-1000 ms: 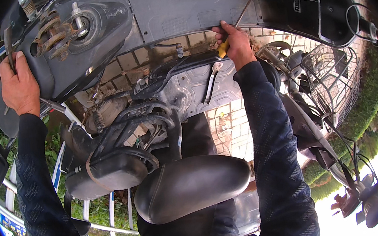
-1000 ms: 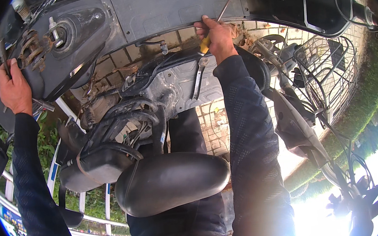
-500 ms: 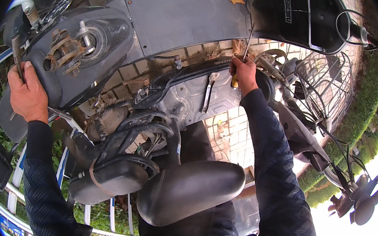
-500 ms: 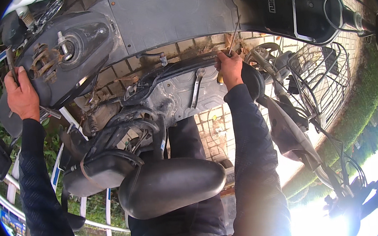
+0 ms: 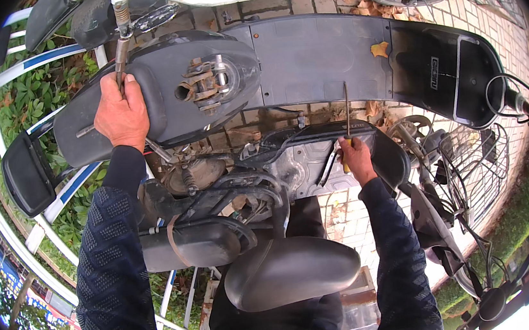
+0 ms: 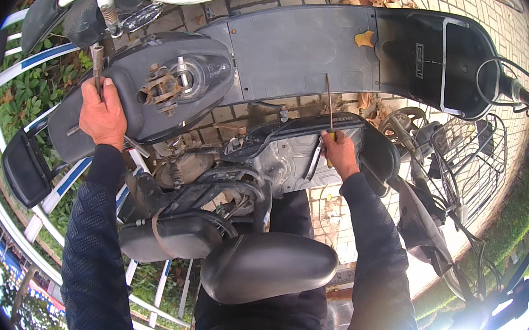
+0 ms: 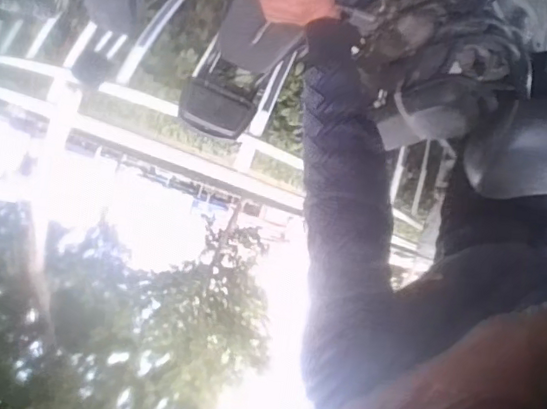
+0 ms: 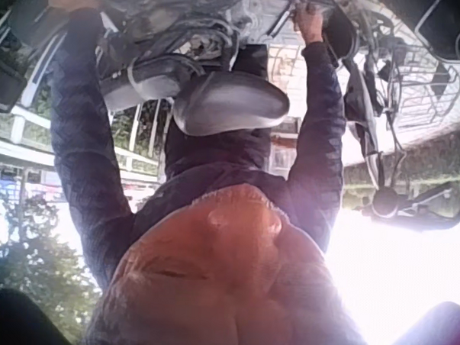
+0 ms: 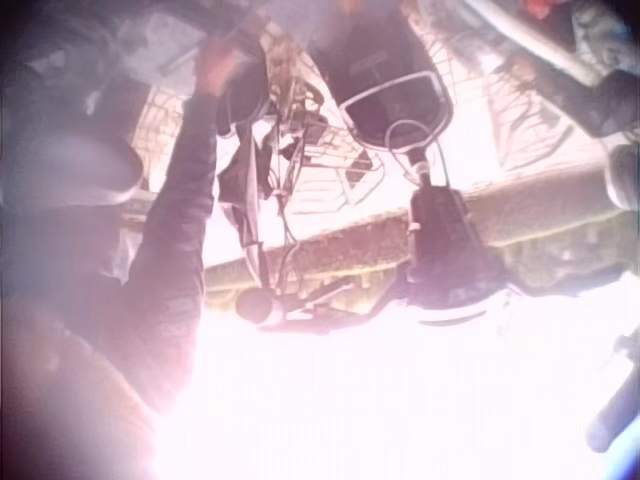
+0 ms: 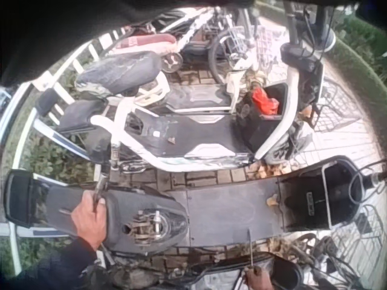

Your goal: The person uses a screwdriver and a socket wrench to loosen and remove screws from the floorboard and seat area of a scooter. The person then lifts the seat and floorboard to access the internal components.

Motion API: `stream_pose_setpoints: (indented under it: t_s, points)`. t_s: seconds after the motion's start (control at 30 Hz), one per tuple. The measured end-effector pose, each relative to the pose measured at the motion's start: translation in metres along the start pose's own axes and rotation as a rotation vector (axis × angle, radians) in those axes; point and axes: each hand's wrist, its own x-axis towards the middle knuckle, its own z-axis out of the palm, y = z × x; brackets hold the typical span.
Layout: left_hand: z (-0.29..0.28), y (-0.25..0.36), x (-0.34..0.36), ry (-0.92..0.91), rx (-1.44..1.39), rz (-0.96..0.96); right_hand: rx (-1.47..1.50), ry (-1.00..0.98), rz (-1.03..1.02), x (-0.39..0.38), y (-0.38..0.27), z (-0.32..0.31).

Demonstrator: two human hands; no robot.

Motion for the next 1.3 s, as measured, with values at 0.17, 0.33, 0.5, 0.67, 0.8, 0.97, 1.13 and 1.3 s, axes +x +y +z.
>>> stream_pose_setpoints:
  t_s: [0.17,0.33,0.5,0.67,0.8,0.97,1.13,1.3]
  points:
    - [0.000,0.000,-0.002,0.019,0.006,0.029,0.063,0.053,-0.237,-0.028,0.012,-0.008]
    - [-0.003,0.004,0.002,0.023,-0.018,0.032,-0.079,-0.072,0.091,-0.056,0.003,-0.029]
    - [-0.008,0.009,0.003,-0.005,-0.020,0.013,0.031,-0.071,0.063,-0.101,0.028,-0.047]
    - [-0.008,0.007,0.003,0.015,-0.019,0.039,0.095,-0.025,0.192,-0.155,0.024,-0.055]
    - [-0.008,0.006,0.003,-0.009,-0.041,0.023,0.321,0.016,0.036,-0.219,-0.034,-0.071]
    - [-0.012,0.009,0.005,-0.004,-0.048,0.043,0.579,0.050,-0.084,-0.305,-0.099,-0.061]
    - [-0.015,0.010,0.008,0.022,-0.086,0.042,-0.052,0.140,-0.362,-0.341,-0.088,-0.002]
    - [-0.015,0.010,0.006,0.002,-0.114,0.018,-0.188,0.263,-0.659,-0.335,-0.069,0.019]
